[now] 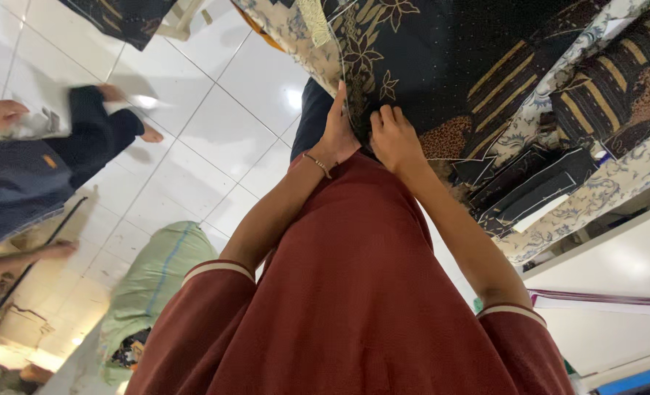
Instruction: The person folds a large piece of patterned fabric on a table, smoothing it out and aligning the edges. They repeatedly fold the fabric into smaller sections and stack it with other folded pieces.
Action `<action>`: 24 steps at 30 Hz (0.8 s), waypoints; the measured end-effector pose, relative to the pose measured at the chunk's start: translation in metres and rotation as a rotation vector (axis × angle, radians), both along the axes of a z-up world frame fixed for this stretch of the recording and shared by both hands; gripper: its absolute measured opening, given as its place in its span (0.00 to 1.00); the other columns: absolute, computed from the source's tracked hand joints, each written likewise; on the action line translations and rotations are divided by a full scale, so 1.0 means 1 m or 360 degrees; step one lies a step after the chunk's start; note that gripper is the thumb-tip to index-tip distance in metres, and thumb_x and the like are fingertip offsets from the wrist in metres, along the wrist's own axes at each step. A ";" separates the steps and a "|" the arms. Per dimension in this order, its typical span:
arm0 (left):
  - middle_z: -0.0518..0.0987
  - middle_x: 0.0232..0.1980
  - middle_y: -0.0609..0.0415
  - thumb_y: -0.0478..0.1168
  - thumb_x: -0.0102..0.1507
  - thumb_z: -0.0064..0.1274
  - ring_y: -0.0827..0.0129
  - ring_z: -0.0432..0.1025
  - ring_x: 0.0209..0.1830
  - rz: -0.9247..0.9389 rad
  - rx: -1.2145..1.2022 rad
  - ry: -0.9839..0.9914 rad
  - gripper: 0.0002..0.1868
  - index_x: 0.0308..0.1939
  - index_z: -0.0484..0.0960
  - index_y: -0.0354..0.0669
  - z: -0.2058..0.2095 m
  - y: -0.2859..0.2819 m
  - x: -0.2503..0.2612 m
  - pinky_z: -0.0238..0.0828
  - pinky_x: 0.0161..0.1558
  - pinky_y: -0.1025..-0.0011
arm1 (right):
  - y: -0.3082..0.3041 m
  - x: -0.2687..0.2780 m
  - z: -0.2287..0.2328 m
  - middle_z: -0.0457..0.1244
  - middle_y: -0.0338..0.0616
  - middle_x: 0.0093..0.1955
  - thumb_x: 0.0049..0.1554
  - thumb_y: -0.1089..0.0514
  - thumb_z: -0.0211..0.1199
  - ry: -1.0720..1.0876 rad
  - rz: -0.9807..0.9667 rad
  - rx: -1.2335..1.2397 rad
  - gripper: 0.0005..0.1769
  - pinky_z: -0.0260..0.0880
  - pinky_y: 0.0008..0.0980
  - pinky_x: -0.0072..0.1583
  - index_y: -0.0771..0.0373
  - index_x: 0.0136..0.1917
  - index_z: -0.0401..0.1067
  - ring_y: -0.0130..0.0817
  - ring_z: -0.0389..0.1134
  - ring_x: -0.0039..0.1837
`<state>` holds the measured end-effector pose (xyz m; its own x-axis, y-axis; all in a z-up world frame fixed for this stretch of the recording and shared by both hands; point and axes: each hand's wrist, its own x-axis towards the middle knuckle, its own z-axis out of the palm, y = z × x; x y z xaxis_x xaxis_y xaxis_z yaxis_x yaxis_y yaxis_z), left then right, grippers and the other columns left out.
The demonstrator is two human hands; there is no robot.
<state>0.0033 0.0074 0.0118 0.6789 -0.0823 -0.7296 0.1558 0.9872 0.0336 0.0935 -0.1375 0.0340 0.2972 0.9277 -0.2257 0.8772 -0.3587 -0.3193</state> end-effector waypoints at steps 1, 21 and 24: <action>0.69 0.70 0.53 0.74 0.61 0.45 0.59 0.65 0.67 0.0013 -0.0004 -0.0006 0.50 0.75 0.64 0.44 -0.001 0.000 -0.001 0.66 0.65 0.58 | 0.001 -0.002 -0.002 0.60 0.56 0.57 0.53 0.64 0.64 -0.0114 0.0070 -0.0023 0.21 0.73 0.39 0.58 0.73 0.59 0.69 0.49 0.65 0.59; 0.43 0.83 0.45 0.71 0.56 0.52 0.44 0.41 0.82 -0.0163 0.0171 0.0249 0.62 0.81 0.35 0.52 -0.001 0.002 -0.001 0.43 0.73 0.31 | -0.016 0.075 -0.026 0.67 0.50 0.45 0.53 0.74 0.58 0.1027 -0.0545 0.0057 0.13 0.67 0.38 0.42 0.70 0.52 0.74 0.38 0.67 0.41; 0.41 0.84 0.48 0.73 0.54 0.52 0.46 0.41 0.82 -0.0158 0.0225 0.0251 0.63 0.81 0.36 0.52 -0.002 0.002 -0.002 0.39 0.72 0.32 | -0.035 0.140 -0.050 0.67 0.42 0.48 0.55 0.73 0.54 0.0976 -0.0767 0.0089 0.20 0.66 0.32 0.42 0.67 0.59 0.75 0.32 0.65 0.42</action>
